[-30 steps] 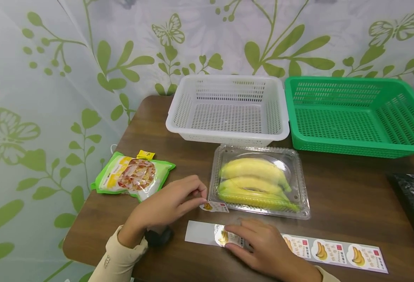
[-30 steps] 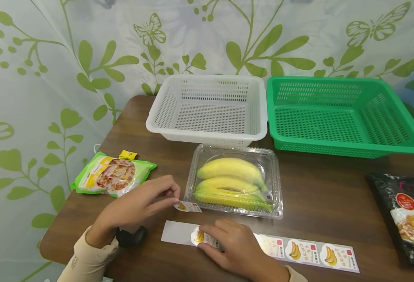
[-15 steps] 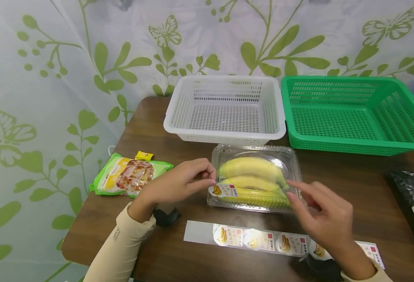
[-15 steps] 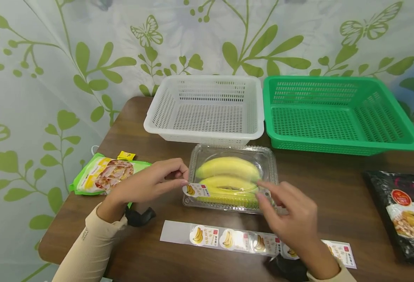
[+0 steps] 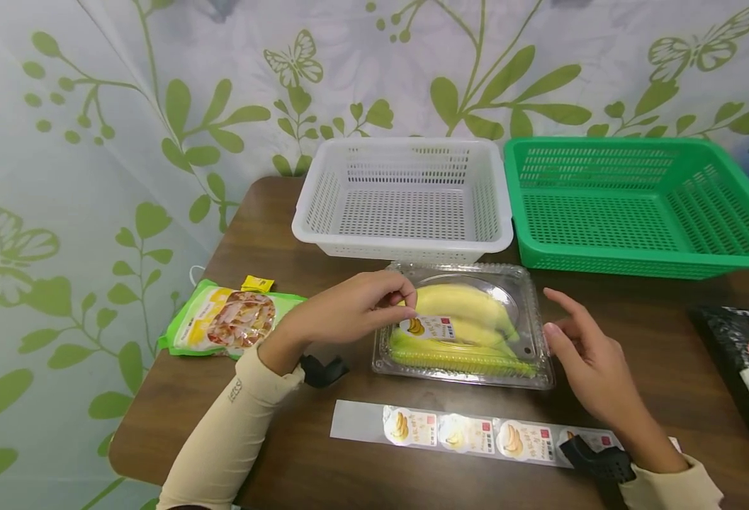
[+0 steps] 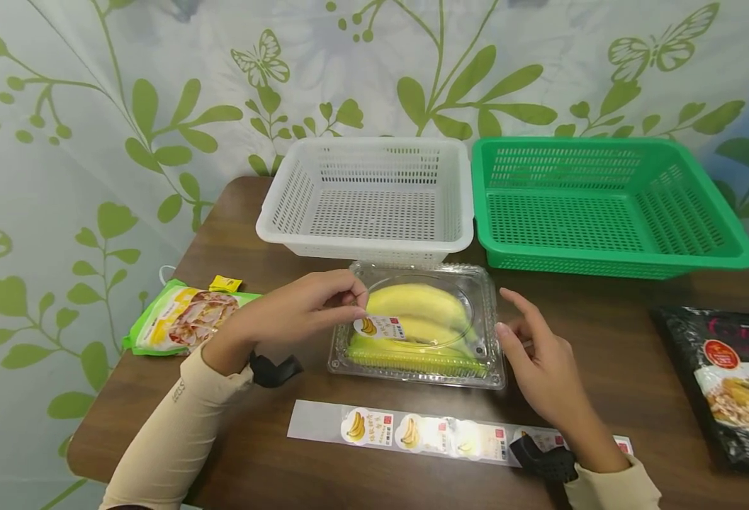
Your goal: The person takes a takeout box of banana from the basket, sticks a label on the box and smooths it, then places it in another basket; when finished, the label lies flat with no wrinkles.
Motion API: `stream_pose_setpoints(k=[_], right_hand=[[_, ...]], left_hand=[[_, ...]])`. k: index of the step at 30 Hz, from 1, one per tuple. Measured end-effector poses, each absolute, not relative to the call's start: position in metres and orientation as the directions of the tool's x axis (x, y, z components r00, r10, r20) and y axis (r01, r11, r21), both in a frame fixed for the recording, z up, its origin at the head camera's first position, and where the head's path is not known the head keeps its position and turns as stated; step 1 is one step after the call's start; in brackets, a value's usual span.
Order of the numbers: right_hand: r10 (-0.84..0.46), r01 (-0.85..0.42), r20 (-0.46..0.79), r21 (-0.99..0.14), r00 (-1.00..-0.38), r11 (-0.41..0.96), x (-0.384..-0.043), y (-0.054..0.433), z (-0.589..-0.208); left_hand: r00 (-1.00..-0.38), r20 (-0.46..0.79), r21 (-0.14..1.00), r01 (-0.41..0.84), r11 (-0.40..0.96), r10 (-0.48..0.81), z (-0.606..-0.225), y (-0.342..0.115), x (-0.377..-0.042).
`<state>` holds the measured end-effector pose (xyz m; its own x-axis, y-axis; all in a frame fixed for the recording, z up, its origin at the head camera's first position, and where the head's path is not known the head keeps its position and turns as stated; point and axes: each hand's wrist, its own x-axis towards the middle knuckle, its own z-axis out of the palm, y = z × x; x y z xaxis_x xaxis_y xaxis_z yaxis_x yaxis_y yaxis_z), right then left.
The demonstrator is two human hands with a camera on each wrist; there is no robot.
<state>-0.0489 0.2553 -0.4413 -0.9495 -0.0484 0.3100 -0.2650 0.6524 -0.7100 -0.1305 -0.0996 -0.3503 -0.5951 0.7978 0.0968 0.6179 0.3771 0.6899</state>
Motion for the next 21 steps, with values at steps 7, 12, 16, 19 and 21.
stream_pose_setpoints(k=[7, 12, 16, 19, 21], right_hand=[[-0.079, -0.271, 0.278, -0.765, -0.957, 0.584, -0.049, 0.249, -0.448], [-0.069, -0.265, 0.272, -0.797, -0.96, 0.542, -0.05, 0.247, -0.452], [-0.053, -0.251, 0.266, -0.798, -0.963, 0.548, -0.049, 0.246, -0.453], [-0.047, -0.247, 0.266, -0.8, -0.963, 0.547, -0.049, 0.245, -0.453], [-0.042, -0.245, 0.266, -0.802, -0.963, 0.544, -0.049, 0.244, -0.454]], left_hand=[[-0.577, 0.038, 0.663, 0.625, 0.412, 0.816, -0.345, -0.079, -0.139], [-0.567, -0.022, 0.677, 0.598, 0.43, 0.823, -0.344, -0.064, -0.145], [-0.557, -0.046, 0.68, 0.591, 0.435, 0.829, -0.342, -0.056, -0.148], [-0.557, -0.061, 0.68, 0.584, 0.443, 0.828, -0.342, -0.052, -0.15], [-0.565, -0.073, 0.679, 0.576, 0.455, 0.822, -0.342, -0.05, -0.152]])
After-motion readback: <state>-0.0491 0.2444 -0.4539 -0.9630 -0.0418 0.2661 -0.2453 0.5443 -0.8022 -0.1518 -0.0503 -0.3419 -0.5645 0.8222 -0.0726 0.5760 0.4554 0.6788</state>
